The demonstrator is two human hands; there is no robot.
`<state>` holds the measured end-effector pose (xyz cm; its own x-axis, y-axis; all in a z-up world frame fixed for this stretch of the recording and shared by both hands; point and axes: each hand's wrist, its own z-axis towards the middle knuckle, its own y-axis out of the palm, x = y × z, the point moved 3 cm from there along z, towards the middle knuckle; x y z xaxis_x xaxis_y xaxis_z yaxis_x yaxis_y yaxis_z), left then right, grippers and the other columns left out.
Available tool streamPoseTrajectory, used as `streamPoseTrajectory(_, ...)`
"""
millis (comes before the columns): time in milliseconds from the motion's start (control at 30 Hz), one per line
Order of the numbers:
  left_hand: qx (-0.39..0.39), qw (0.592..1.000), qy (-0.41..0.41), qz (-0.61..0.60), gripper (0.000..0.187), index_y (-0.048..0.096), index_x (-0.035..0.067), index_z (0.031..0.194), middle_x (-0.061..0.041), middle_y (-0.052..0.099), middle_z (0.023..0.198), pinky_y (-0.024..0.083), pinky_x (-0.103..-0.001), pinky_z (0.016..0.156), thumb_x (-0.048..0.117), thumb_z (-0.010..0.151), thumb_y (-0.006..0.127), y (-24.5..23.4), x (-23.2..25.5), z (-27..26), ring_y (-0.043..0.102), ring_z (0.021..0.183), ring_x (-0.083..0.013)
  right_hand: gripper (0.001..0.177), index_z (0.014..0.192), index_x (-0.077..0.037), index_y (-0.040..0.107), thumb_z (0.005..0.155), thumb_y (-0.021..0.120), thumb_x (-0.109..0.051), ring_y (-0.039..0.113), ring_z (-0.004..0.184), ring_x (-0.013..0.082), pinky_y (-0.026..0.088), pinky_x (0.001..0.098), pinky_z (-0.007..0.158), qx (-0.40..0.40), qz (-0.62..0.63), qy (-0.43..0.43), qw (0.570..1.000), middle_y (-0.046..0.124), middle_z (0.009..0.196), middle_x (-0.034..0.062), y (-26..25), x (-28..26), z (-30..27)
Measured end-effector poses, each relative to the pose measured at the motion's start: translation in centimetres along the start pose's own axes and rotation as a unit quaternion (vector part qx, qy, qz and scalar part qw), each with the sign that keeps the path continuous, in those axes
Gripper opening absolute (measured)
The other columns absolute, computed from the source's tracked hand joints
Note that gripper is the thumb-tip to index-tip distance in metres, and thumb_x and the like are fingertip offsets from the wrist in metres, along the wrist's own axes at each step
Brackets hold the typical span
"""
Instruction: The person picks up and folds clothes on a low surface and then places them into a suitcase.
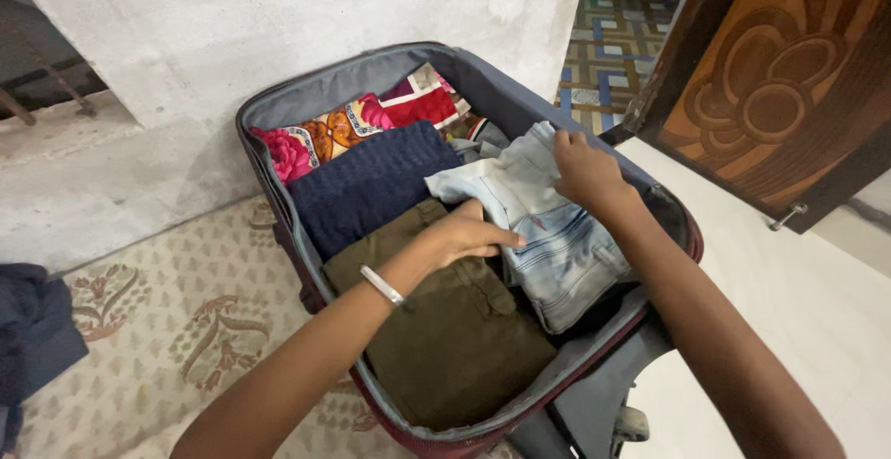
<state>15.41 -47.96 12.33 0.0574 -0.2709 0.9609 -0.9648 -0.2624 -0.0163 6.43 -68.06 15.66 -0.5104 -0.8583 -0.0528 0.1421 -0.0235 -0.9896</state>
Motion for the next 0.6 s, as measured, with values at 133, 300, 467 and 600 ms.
streamPoseTrajectory(133, 0.140, 0.916, -0.011, 0.375, 0.038, 0.075, -0.001, 0.113, -0.025, 0.080, 0.110, 0.063, -0.039, 0.089, 0.034, 0.100, 0.069, -0.8, 3.4, -2.8, 0.083, 0.105, -0.0296, 0.081, 0.147, -0.005, 0.043, 0.075, 0.077, -0.018, 0.063, 0.108, 0.0427, 0.053, 0.0519, 0.085, 0.174, -0.064, -0.055, 0.981, 0.061, 0.122, 0.0247, -1.5, -2.2, -0.8)
streamPoseTrajectory(300, 0.247, 0.776, 0.192, 0.548, 0.046, 0.065, 0.011, 0.131, -0.018, 0.072, 0.124, 0.050, -0.046, 0.103, 0.045, 0.101, 0.057, -0.7, 6.4, -4.9, 0.063, 0.122, -0.0312, 0.045, 0.141, -0.012, 0.056, 0.098, 0.069, -0.014, 0.063, 0.115, 0.0340, 0.053, 0.0477, 0.095, 0.213, -0.082, -0.092, 0.969, 0.062, 0.124, 0.0136, 0.2, -2.3, 0.5)
streamPoseTrajectory(467, 0.153, 0.681, 0.293, 0.653, 0.073, 0.053, 0.009, 0.145, -0.031, 0.049, 0.144, 0.025, -0.062, 0.116, 0.060, 0.094, 0.053, 0.6, 1.5, -1.9, 0.037, 0.143, -0.0437, 0.054, 0.138, 0.003, 0.054, 0.095, 0.069, -0.026, 0.060, 0.103, 0.0453, 0.052, 0.0495, 0.088, 0.160, -0.019, -0.117, 0.980, 0.056, 0.123, 0.0289, 4.8, -0.9, 2.3)
streamPoseTrajectory(600, 0.088, 0.734, 0.121, 0.662, 0.076, 0.047, 0.017, 0.151, -0.028, 0.038, 0.154, 0.017, -0.056, 0.122, 0.067, 0.094, 0.049, -0.5, -1.0, -0.6, 0.031, 0.148, -0.0387, 0.054, 0.132, 0.009, 0.054, 0.097, 0.063, -0.031, 0.058, 0.108, 0.0471, 0.052, 0.0527, 0.087, 0.097, -0.097, -0.139, 0.981, 0.054, 0.128, 0.0306, 6.7, -0.8, 4.9)
